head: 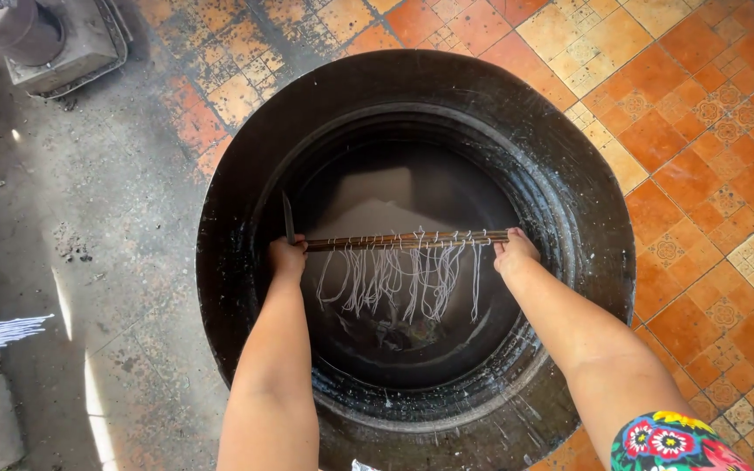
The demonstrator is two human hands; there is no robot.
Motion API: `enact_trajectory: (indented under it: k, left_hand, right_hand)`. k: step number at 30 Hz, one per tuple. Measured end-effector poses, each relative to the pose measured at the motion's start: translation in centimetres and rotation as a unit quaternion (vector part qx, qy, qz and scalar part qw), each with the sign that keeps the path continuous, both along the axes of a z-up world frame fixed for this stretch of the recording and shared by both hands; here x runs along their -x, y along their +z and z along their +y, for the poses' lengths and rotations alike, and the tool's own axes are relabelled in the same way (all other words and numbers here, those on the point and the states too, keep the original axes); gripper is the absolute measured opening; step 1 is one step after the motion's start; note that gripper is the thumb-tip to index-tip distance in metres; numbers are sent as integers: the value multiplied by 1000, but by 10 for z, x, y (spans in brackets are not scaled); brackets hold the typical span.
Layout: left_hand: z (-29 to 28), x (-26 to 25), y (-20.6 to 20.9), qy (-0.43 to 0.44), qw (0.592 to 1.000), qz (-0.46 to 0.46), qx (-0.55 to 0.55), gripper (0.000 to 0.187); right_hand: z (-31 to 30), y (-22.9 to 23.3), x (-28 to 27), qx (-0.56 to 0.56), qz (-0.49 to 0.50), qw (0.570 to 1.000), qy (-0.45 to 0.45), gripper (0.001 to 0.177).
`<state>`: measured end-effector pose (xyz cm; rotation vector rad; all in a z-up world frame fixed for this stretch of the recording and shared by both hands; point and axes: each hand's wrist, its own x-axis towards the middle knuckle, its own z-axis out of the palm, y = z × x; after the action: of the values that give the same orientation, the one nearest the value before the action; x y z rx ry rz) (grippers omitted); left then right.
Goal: Dipping a rack of wicks into a vat of melted wax and using a knife to separate the wicks.
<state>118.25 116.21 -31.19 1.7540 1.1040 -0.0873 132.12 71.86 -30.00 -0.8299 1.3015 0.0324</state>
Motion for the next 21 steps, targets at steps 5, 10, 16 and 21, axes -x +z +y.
enact_trajectory:
  k: [5, 10, 16, 21]
  left_hand:
    - [0, 7, -30, 26, 1000, 0, 16, 22]
    - [-3, 19, -46, 42, 999, 4, 27, 21]
    - [-14, 5, 42, 70, 996, -34, 42, 23]
    - [-14, -3, 104, 59, 997, -44, 16, 24]
  right_hand:
    - [3, 7, 11, 40, 59, 997, 34, 25]
    - [9, 16, 17, 40, 61, 997, 0, 26]
    - [13, 76, -8, 40, 20, 997, 58, 32]
    - [10, 110, -23, 22, -29, 998, 53, 33]
